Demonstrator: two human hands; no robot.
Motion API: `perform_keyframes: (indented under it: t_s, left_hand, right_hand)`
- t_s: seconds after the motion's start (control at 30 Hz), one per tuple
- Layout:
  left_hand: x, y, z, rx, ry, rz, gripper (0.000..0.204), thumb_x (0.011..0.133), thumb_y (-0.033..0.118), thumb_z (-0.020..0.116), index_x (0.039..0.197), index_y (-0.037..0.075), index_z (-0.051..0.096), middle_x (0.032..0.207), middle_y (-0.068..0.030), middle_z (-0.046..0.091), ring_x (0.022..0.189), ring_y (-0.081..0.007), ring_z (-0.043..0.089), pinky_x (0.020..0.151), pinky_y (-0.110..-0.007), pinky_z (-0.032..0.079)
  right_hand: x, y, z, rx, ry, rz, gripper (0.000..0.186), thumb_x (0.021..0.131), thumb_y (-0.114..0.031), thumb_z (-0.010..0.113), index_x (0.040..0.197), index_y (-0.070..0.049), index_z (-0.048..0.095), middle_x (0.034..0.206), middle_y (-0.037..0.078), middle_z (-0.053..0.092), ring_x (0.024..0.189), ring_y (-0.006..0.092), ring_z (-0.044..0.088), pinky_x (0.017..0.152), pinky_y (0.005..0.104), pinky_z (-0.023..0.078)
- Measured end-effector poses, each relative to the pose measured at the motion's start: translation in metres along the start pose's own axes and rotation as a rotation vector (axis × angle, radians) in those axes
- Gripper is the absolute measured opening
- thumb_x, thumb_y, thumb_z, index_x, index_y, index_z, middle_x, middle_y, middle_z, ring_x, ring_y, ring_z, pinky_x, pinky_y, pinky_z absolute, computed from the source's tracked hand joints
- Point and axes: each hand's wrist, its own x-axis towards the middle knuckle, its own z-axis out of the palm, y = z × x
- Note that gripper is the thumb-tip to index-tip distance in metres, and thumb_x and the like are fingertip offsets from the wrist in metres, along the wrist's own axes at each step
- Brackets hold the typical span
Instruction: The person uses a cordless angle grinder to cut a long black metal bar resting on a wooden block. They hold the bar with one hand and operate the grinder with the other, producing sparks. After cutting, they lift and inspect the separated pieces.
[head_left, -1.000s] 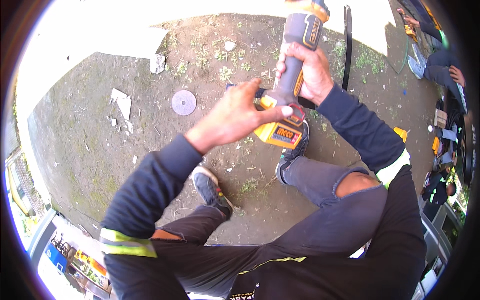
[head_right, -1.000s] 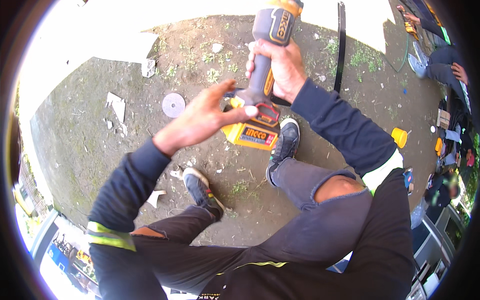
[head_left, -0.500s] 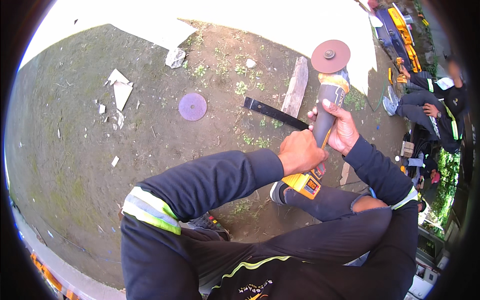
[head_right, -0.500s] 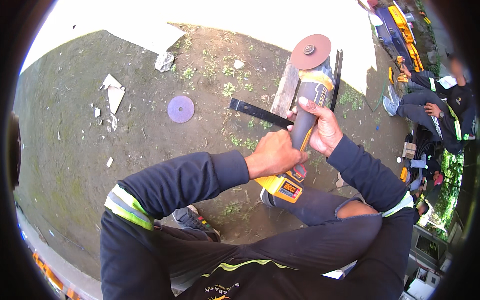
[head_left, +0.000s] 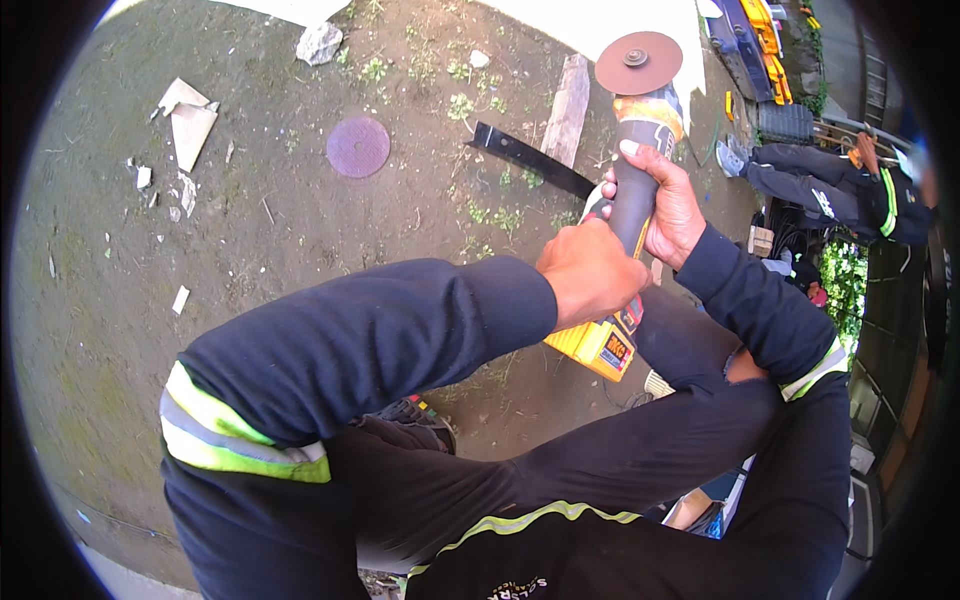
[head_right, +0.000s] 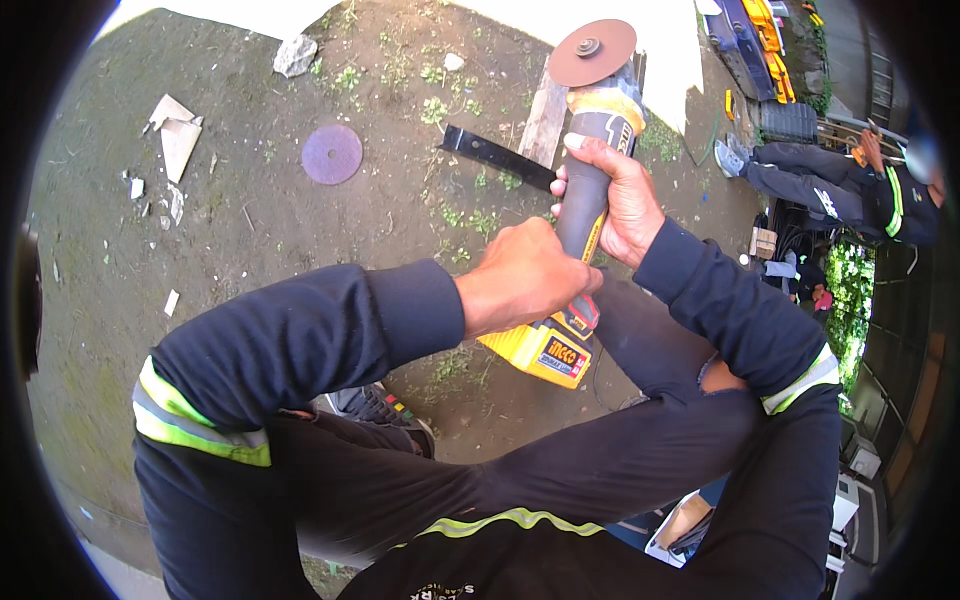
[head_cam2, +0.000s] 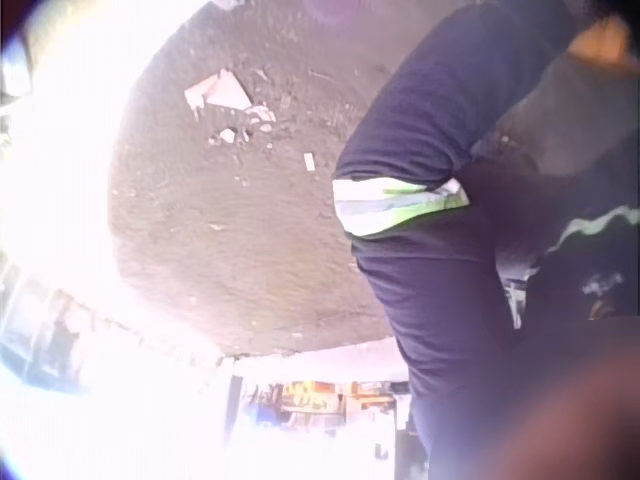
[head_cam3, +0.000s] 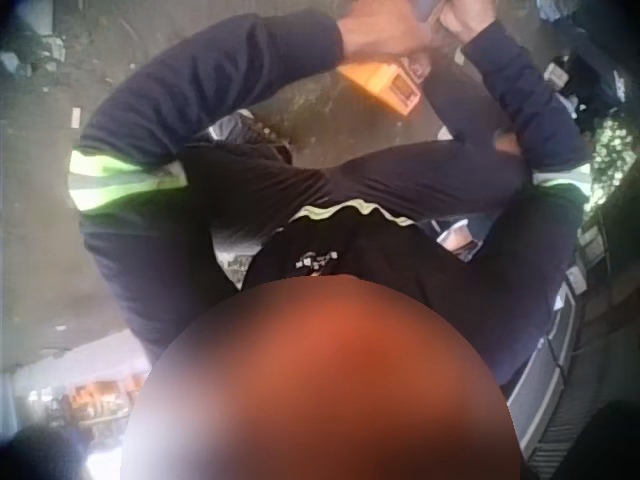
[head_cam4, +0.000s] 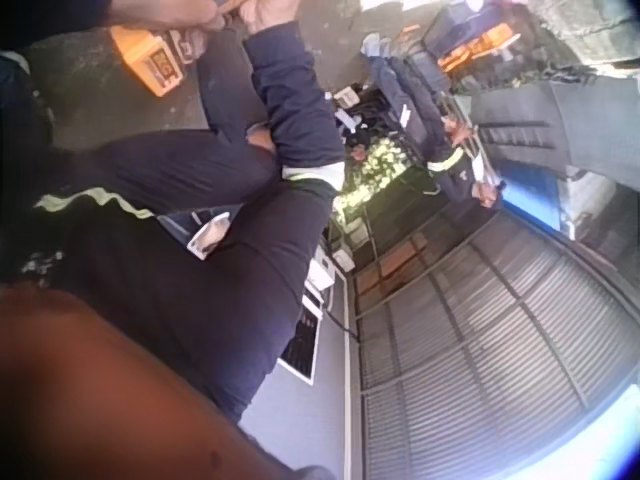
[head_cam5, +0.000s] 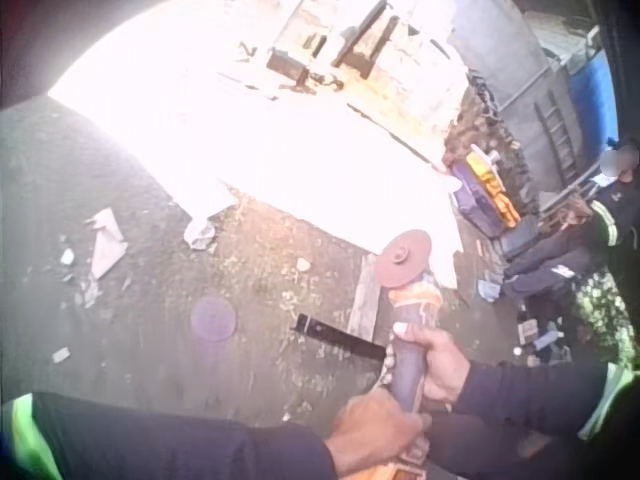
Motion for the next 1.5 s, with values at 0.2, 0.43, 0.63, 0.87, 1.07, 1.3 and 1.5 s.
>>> perform_keyframes:
  t_s: [0.2,0.43,0.63,0.87,1.07,1.3,1.5]
  left_hand:
    - [0.014,-0.081,-0.009,0.078,-0.067,-0.182,0.054,0.08,0.04,0.078,0.103,-0.009,0.076,0.101,-0.0272,0.076,0.101,-0.0398,0.076,0.091,-0.046,0.059]
    - [0.036,-0.145,0.004,-0.032,-0.096,-0.084,0.047,0.085,0.028,0.079,0.117,-0.006,0.07,0.098,-0.0184,0.077,0.092,-0.0273,0.077,0.083,-0.04,0.059]
    - [0.045,-0.168,0.009,0.013,-0.015,-0.022,0.047,0.085,0.03,0.08,0.115,-0.004,0.069,0.098,-0.0188,0.077,0.092,-0.0275,0.077,0.083,-0.04,0.058]
    - [0.042,-0.182,0.008,0.013,-0.049,-0.077,0.05,0.084,0.038,0.079,0.111,-0.003,0.071,0.098,-0.0197,0.077,0.093,-0.0314,0.076,0.087,-0.043,0.057]
    - [0.044,-0.189,0.006,0.07,-0.039,-0.129,0.05,0.084,0.038,0.079,0.112,-0.003,0.072,0.101,-0.0211,0.077,0.095,-0.0334,0.076,0.088,-0.044,0.057]
    - [0.049,-0.195,0.012,0.054,-0.022,-0.139,0.051,0.085,0.038,0.079,0.113,-0.004,0.07,0.102,-0.0231,0.076,0.098,-0.035,0.076,0.089,-0.046,0.057]
    - [0.051,-0.201,0.013,0.031,-0.038,-0.132,0.052,0.085,0.037,0.079,0.113,-0.005,0.069,0.1,-0.024,0.076,0.098,-0.0374,0.076,0.09,-0.047,0.058]
  right_hand:
    - [0.034,0.094,0.013,0.098,-0.068,0.107,0.03,0.093,-0.026,0.076,0.111,-0.011,0.058,0.089,0.008,0.063,0.074,0.0181,0.065,0.066,0.0398,0.059]
    - [0.058,0.151,0.014,0.082,0.106,0.157,0.031,0.09,-0.022,0.078,0.108,-0.005,0.059,0.086,0.009,0.063,0.072,0.0221,0.066,0.064,0.0405,0.058]
    - [0.064,0.164,0.021,0.06,0.135,-0.003,0.029,0.085,-0.012,0.082,0.103,0.003,0.066,0.081,0.01,0.066,0.061,0.0232,0.069,0.053,0.0384,0.059]
    - [0.065,0.178,0.031,-0.002,0.167,0.059,0.026,0.085,-0.012,0.082,0.102,0.002,0.068,0.079,0.01,0.066,0.06,0.023,0.068,0.052,0.0375,0.058]
    - [0.069,0.194,0.03,0.025,0.2,0.117,0.025,0.087,-0.012,0.079,0.105,0.003,0.069,0.078,0.01,0.066,0.061,0.0236,0.068,0.053,0.0378,0.058]
    - [0.075,0.198,0.028,0.013,0.166,0.125,0.026,0.088,-0.012,0.077,0.107,0.004,0.069,0.078,0.011,0.066,0.061,0.0236,0.068,0.052,0.0385,0.059]
    - [0.076,0.198,0.027,-0.003,0.173,0.149,0.034,0.087,-0.015,0.079,0.111,0.002,0.064,0.082,0.011,0.065,0.063,0.0232,0.069,0.054,0.039,0.06]
